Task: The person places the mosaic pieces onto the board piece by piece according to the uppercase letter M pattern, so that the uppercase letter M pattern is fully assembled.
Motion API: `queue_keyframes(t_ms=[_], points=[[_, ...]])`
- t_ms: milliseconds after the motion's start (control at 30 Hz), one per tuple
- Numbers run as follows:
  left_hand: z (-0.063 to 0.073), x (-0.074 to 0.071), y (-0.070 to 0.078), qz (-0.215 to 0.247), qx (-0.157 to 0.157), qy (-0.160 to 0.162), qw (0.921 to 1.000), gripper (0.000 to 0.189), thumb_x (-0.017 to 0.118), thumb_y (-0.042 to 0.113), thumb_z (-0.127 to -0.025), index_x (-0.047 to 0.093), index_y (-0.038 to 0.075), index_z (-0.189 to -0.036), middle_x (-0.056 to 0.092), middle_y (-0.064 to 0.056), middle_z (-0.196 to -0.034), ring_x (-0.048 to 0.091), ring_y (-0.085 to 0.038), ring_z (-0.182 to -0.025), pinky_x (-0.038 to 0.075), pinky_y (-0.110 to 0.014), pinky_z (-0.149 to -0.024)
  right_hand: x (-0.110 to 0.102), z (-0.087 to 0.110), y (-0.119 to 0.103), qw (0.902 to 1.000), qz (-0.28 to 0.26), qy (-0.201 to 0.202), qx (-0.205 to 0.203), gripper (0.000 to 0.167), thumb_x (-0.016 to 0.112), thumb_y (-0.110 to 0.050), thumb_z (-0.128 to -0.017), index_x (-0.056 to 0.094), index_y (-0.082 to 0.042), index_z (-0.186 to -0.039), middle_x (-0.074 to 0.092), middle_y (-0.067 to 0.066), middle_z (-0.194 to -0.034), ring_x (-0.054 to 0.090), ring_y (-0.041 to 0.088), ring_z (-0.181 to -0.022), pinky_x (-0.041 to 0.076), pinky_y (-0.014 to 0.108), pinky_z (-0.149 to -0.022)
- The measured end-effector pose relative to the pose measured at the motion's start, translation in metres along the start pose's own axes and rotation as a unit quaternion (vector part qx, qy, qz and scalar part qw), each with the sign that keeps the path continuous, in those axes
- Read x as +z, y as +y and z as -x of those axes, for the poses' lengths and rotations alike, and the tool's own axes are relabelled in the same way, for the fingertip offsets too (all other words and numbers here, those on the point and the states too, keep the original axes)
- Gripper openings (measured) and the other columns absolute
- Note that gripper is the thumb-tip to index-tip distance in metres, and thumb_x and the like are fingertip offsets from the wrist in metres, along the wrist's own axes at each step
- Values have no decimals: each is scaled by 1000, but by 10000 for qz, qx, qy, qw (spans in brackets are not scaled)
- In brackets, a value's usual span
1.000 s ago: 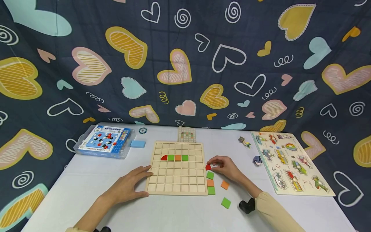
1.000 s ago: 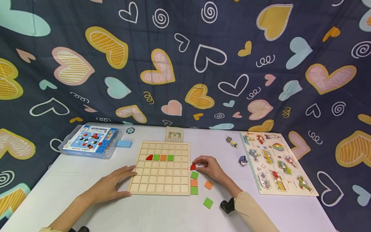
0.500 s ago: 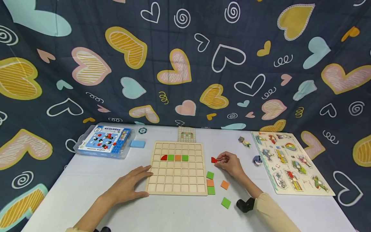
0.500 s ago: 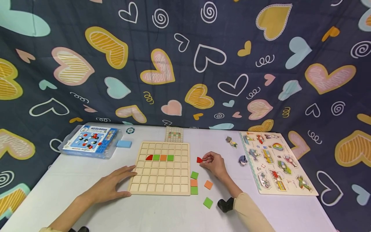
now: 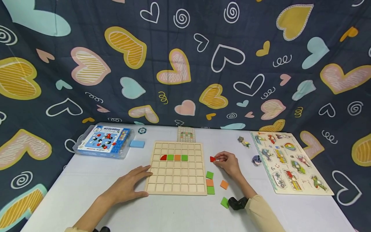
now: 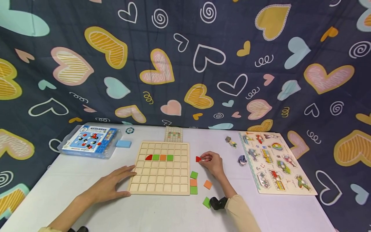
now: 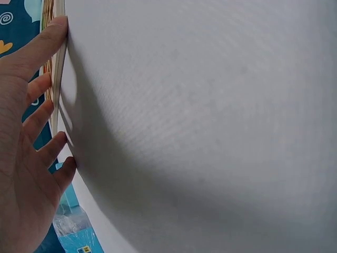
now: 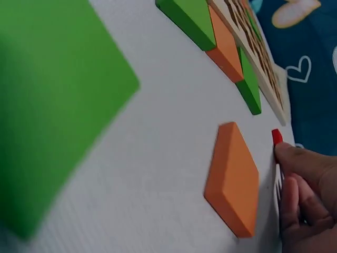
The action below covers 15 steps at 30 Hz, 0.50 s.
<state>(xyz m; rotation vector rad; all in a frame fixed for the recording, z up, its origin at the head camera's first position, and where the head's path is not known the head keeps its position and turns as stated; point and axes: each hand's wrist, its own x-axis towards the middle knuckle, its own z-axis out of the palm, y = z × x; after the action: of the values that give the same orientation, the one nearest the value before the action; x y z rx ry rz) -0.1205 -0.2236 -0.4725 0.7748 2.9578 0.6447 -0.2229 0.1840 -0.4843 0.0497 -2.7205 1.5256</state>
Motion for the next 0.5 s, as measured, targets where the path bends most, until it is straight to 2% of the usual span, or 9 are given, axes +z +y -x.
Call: queue_keyframes(t_ms=[133, 267, 500], points=[[0, 1, 0, 8, 3, -12, 10000, 67, 72, 53, -77, 57, 18, -132, 41, -6, -148, 39, -37, -133, 44, -57, -96, 3, 1, 1, 9998, -87, 174, -71, 19, 78, 1, -76, 70, -1, -92, 70, 8, -81, 57, 9, -68, 46, 15, -61], [0, 0, 0, 42, -16, -30, 10000, 67, 73, 53, -77, 57, 18, -132, 41, -6, -148, 38, -37, -134, 44, -58, -97, 5, 3, 0, 9990, -170, 371, -154, 19, 78, 1, -76, 70, 0, -93, 71, 11, -85, 63, 14, -73, 48, 14, -63], [0, -1, 1, 68, -65, -70, 9999, 67, 73, 53, -77, 57, 18, -131, 41, -6, -149, 38, -37, -134, 44, -58, -97, 4, 7, -4, 9969, -551, 561, 57, 21, 76, 2, -78, 69, 3, -98, 71, 16, -92, 69, 25, -85, 52, 12, -68]])
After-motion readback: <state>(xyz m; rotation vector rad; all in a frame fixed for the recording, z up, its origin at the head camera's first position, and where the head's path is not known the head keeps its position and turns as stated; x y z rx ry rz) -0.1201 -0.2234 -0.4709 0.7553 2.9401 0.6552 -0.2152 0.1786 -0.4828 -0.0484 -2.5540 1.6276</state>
